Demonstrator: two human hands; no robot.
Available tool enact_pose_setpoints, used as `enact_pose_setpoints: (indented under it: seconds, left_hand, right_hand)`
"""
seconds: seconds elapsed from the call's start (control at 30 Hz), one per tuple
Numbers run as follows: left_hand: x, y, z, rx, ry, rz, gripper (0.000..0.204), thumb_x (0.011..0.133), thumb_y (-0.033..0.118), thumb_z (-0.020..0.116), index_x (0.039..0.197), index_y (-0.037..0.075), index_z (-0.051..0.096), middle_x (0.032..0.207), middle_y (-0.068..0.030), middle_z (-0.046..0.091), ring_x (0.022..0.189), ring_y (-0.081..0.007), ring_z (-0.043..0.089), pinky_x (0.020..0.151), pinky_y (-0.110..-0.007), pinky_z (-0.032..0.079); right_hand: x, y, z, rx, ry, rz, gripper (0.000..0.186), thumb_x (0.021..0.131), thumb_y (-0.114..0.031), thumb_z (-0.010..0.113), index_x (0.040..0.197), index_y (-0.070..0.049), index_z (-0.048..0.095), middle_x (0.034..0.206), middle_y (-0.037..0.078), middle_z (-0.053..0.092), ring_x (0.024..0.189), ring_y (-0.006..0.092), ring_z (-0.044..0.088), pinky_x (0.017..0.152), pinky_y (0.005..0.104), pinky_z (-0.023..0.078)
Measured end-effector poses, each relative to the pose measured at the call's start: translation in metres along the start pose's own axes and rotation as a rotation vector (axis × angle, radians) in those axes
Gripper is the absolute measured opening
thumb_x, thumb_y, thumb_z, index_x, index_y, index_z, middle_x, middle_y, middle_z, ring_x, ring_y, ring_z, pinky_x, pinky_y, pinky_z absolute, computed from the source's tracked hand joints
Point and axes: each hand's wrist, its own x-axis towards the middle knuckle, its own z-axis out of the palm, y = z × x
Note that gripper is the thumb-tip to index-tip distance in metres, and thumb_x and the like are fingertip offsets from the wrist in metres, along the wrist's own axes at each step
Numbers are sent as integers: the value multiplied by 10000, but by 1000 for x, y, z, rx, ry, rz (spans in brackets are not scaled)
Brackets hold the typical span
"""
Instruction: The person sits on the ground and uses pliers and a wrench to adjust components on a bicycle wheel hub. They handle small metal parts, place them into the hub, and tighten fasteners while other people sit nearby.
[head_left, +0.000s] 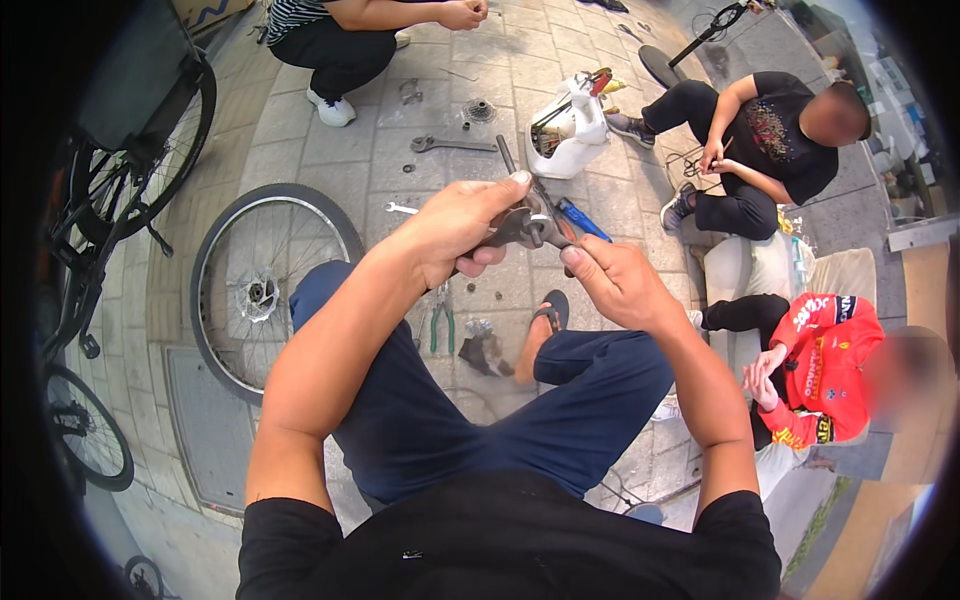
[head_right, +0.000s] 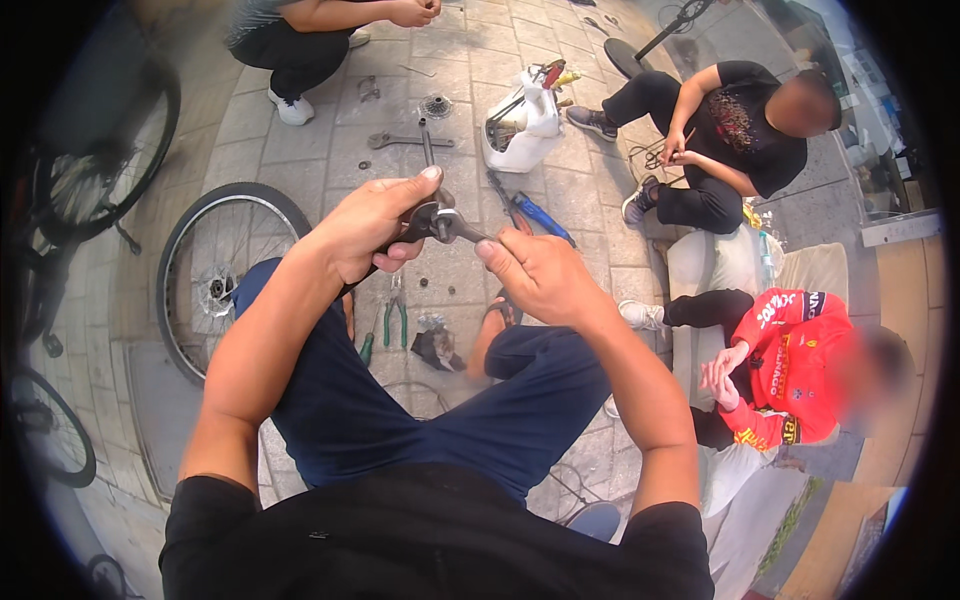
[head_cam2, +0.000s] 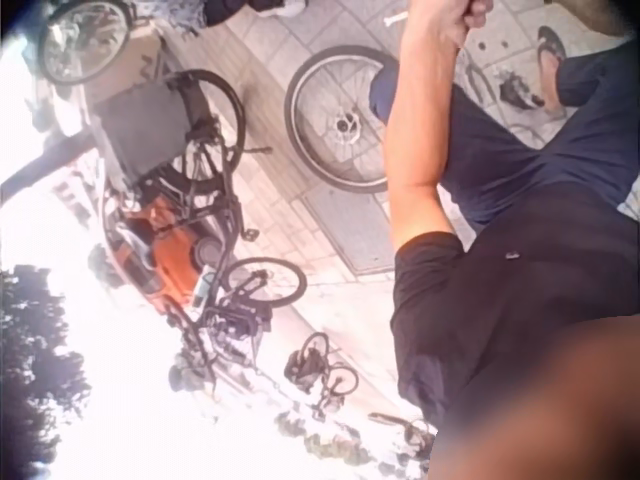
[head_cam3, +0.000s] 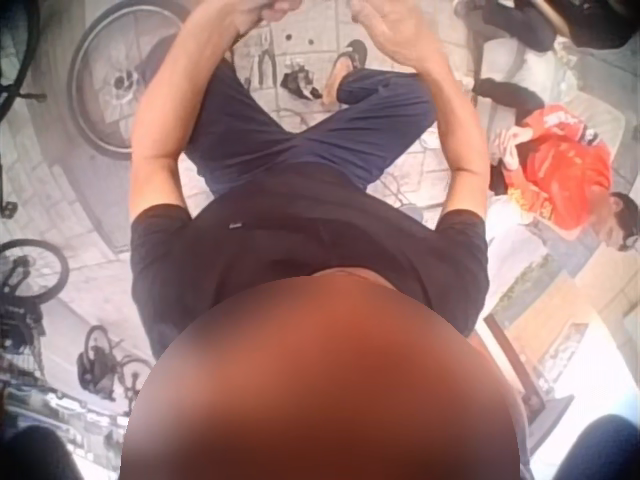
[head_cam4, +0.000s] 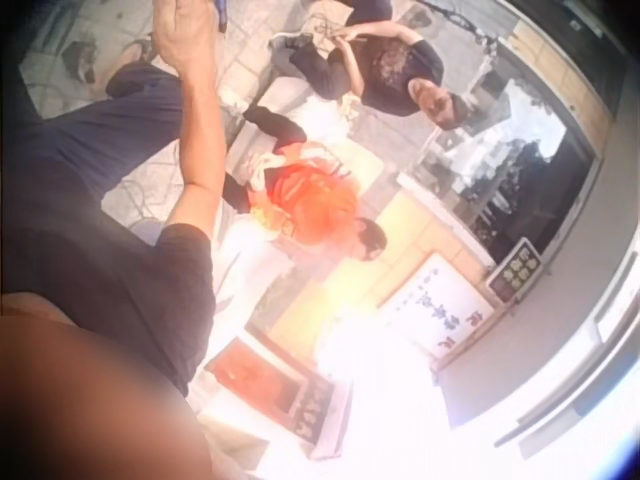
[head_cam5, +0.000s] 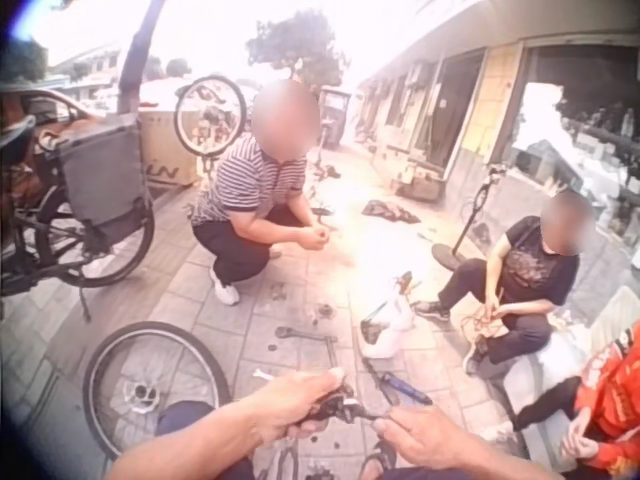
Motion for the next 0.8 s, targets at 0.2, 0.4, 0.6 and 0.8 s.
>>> enact_pose_setpoints:
  seconds: [0.2,0.4,0.6,0.8]
  left_hand:
    - [3,-9,4,25,43,-10,502,1113,491,575,985,22,702,808,-80,716,494,-77,434,379,-252,259]
    - [13,-13,-2,15,44,-43,507,1117,472,556,1033,-3,709,872,-121,738,505,-87,453,377,-243,272]
    - [11,-16,-2,22,-172,77,404,1073,309,615,1193,-66,703,1010,-148,765,664,-112,579,495,-243,417]
    - [-9,-35,4,622,-146,103,332,1150,291,546,1250,10,691,907,-43,749,631,-83,555,585,-272,474]
  right_hand:
    - [-16,2,30,152,101,188,502,1107,-414,596,791,-26,558,635,163,555,551,252,525,567,421,455]
    - [-13,15,57,300,156,254,514,1100,-427,609,788,-19,592,630,90,536,600,153,494,571,385,440]
    - [-28,26,58,461,248,260,519,1105,-433,603,787,-25,637,666,-36,513,650,67,462,558,319,401]
    - [-52,33,51,557,263,408,524,1093,-442,618,776,-26,644,656,-53,507,622,53,442,534,298,364]
